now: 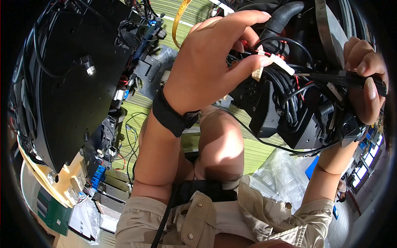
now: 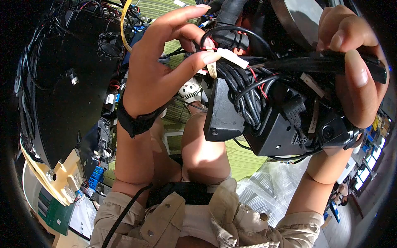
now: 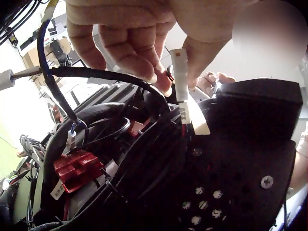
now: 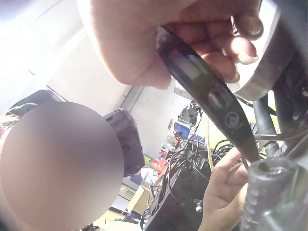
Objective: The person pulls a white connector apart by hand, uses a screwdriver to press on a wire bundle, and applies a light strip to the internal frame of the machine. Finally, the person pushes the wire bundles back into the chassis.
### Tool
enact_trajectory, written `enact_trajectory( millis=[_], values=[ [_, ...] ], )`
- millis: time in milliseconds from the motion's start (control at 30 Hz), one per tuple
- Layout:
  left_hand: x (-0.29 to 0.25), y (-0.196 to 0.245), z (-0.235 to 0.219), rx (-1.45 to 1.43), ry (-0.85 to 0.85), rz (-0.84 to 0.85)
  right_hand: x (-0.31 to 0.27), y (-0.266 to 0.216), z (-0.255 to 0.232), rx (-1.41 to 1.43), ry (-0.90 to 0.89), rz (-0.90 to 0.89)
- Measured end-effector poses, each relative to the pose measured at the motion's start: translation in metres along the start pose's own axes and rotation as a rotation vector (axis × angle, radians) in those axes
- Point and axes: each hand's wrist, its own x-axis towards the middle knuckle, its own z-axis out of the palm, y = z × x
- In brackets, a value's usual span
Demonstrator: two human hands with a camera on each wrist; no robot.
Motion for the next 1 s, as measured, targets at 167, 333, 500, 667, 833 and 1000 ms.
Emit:
enact_trajectory(
  millis=[167, 333, 500, 667, 833, 1000],
  values=[
    [-0.0002, -0.0007, 0.0002, -0.002, -0.002, 0.004, 0.001, -0.0015, 0.0003, 0.013, 0.007, 0.013],
    [-0.0005, -0.0007, -0.0004, 0.026, 0.003, -0.001, -0.0053, -0.0009, -0.0052, -0.018, 0.046, 0.05],
    [-0.0013, -0.0014, -0.0004, 0.041, 0.005, 0.003, -0.002, -0.0019, -0.0001, 0.022, 0.04, 0.04],
    [-0.0014, -0.0021, -0.001, 0.045, -0.004, 0.002, 0.0014, -0.0026, 0.002, 0.019, 0.036, 0.006],
    [-0.0015, -0.0018, -0.0021, 0.057, -0.005, 0.002, -0.0002, -0.0006, 0.0004, -0.014, 0.048, 0.005],
    [-0.0016, -0.0028, -0.002, 0.054, 0.003, 0.009, -0.0008, 0.0018, -0.0035, 0.015, 0.023, 0.002]
  ],
)
